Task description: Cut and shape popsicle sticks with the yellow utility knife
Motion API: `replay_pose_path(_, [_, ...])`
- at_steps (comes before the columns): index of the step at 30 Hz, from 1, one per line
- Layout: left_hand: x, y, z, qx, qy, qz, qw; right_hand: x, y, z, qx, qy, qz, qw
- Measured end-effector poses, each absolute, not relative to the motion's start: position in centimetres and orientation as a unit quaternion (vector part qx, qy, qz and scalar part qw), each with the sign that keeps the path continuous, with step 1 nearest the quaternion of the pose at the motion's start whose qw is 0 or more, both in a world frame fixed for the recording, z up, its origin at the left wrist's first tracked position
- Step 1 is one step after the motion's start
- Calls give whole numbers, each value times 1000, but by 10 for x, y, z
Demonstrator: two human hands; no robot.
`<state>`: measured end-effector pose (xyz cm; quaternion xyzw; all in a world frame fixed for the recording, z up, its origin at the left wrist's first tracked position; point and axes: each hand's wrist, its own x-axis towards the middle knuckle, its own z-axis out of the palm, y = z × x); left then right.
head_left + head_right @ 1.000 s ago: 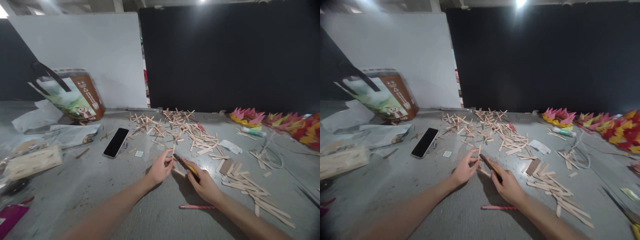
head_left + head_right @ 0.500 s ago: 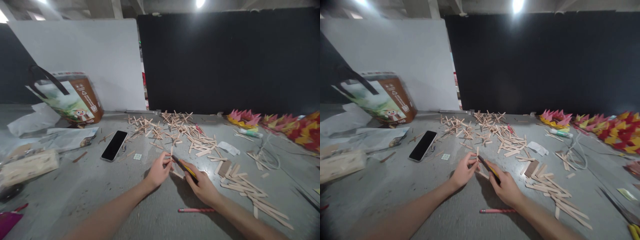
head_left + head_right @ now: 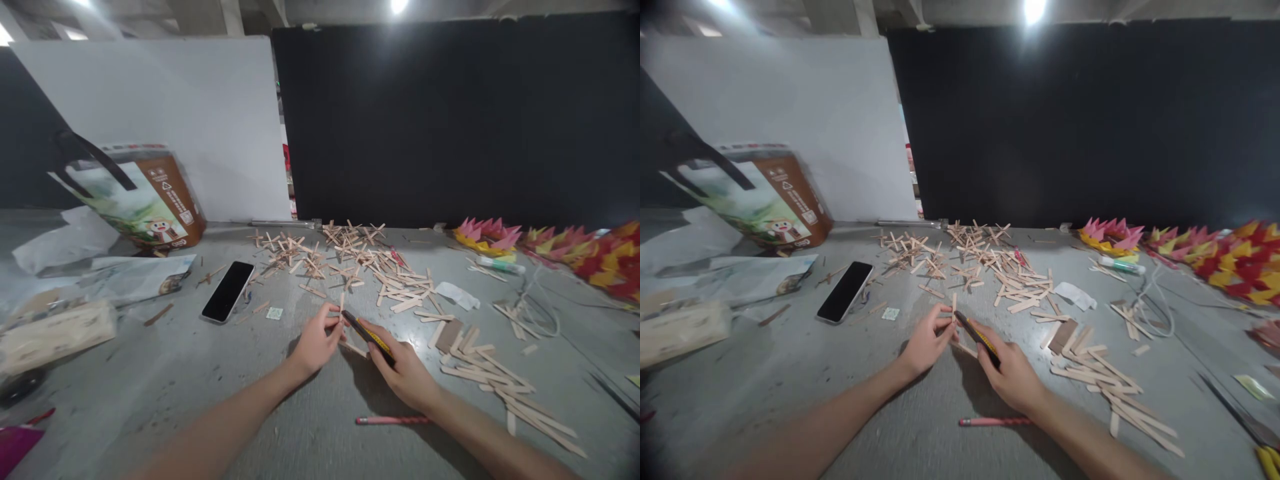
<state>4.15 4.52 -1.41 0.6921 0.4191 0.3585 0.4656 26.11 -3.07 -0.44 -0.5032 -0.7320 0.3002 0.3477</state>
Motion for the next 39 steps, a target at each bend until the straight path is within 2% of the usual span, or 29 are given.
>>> replay_pose_path(6, [41,45,-14,709,412,365,441,261,-29,-4,-502,-734,299,347])
replay_pose_path(12, [40,42,-19,734,435,418,311,261,-30,-5,-494,-736,303,351])
replay_pose_path(14, [39,41,-20,740,436,417,299,261,-30,-4,-497,-734,304,349])
replay_pose_path(25, [42,42,-18,693,457,402,387,261,-31,-3,-509,-724,312,345])
replay_pose_path(34, [43,43,-22,661,398,391,502,262,-30,-9,-515,-731,313,321])
replay_pose_path(39, [41,42,-14,672,399,390,487,262,-30,-9,-506,-736,310,324])
